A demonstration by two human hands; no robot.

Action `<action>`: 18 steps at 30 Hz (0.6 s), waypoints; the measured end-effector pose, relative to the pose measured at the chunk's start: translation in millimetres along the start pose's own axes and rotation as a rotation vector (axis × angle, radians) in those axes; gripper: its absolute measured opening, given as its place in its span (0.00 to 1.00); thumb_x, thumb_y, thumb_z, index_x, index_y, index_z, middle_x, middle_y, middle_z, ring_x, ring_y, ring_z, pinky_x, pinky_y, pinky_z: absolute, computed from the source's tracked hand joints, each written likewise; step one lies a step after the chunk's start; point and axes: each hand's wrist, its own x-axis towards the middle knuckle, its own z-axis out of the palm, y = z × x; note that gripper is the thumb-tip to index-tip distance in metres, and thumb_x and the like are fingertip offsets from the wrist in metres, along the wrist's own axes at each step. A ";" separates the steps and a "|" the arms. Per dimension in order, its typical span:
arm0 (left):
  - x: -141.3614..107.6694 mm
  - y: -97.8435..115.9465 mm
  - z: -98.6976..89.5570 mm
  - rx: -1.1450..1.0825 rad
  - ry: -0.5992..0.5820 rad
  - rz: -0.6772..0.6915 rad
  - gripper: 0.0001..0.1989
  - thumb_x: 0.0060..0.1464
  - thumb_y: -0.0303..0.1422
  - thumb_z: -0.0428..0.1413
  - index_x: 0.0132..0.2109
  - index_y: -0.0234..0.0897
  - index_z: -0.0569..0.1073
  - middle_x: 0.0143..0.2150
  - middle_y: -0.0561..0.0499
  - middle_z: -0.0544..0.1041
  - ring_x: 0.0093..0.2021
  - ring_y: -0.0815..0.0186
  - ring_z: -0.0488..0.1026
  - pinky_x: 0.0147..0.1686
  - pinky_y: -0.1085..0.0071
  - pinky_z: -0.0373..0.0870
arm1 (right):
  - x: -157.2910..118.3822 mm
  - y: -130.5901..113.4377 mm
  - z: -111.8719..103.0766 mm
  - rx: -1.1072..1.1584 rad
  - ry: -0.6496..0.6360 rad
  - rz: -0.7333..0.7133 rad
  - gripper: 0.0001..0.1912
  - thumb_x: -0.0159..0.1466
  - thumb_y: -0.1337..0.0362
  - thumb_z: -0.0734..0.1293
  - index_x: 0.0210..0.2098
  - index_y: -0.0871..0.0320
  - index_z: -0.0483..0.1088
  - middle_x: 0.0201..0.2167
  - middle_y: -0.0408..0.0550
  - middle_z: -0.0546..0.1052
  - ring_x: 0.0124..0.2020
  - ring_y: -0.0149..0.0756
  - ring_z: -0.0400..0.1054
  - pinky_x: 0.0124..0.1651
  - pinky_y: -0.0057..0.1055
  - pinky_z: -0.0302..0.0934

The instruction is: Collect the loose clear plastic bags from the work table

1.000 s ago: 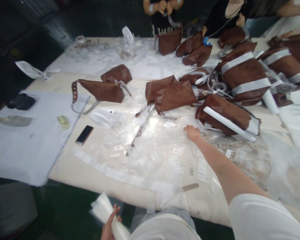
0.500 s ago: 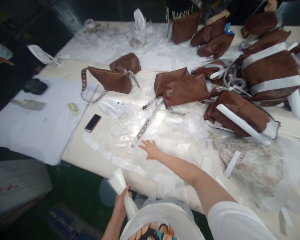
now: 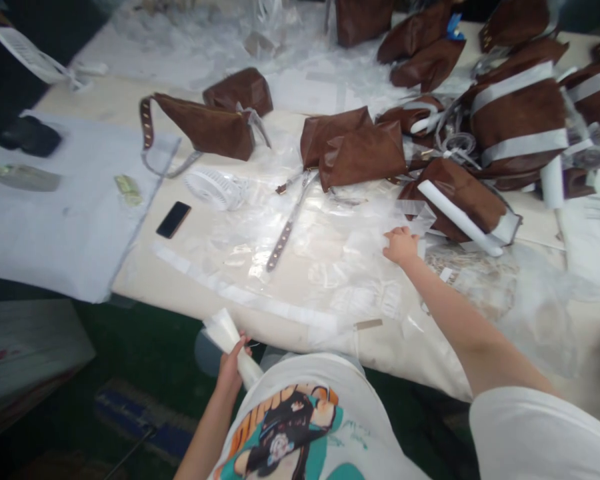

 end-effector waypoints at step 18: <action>-15.2 -31.4 -13.1 0.015 -0.032 0.036 0.20 0.46 0.25 0.65 0.49 0.31 0.76 0.32 0.49 0.79 0.21 0.75 0.68 0.21 0.77 0.65 | -19.4 -16.7 46.7 0.117 -0.315 -0.300 0.10 0.66 0.67 0.65 0.45 0.62 0.76 0.48 0.63 0.77 0.50 0.48 0.70 0.54 0.39 0.61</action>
